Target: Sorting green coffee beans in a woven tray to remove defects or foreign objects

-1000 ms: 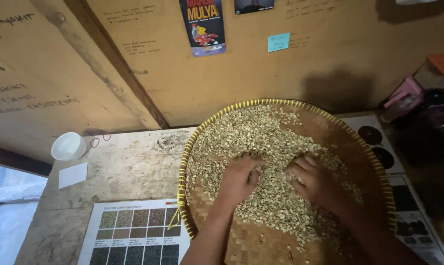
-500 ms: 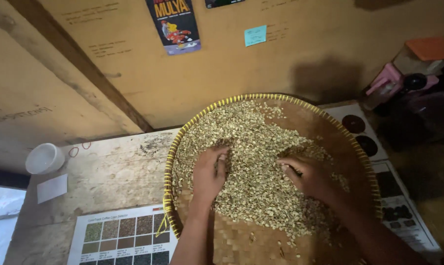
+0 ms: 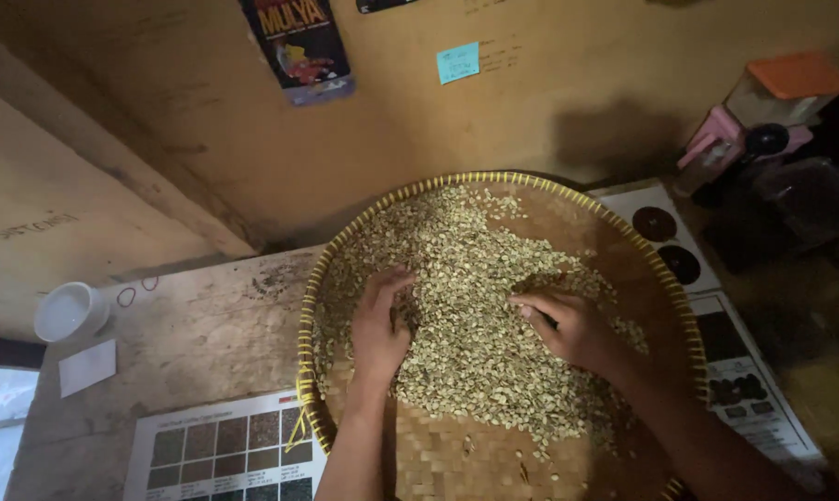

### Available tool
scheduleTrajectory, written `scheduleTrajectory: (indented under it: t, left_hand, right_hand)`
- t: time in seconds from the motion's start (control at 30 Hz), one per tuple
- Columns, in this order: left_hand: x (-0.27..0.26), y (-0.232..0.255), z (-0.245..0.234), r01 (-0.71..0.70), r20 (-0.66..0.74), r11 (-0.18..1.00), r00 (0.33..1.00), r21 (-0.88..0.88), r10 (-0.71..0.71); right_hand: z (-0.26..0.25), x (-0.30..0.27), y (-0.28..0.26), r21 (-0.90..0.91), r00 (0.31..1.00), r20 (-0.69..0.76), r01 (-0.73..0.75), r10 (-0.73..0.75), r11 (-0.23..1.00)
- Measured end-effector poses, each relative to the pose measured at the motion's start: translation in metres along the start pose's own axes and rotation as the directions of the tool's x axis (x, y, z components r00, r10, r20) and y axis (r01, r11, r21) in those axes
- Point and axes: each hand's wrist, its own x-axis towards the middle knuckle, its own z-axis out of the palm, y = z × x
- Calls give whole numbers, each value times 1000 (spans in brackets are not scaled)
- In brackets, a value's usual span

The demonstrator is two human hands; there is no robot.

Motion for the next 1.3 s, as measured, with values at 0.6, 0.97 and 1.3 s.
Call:
scheduleTrajectory:
  t: [0.6, 0.97, 1.3]
  left_hand:
    - [3, -3, 8, -5, -32, 1000, 999, 24, 6]
    - [-9, 33, 44, -431, 354, 864, 875, 262, 329]
    - [-2, -5, 15, -229, 184, 903, 968, 364, 171]
  right_hand:
    - [-1, 3, -5, -6, 999, -33, -4, 4, 1000]
    - [-8, -1, 24, -198, 980, -141, 109, -138, 974]
    - [-36, -79, -31, -378, 914, 374, 305, -157, 874]
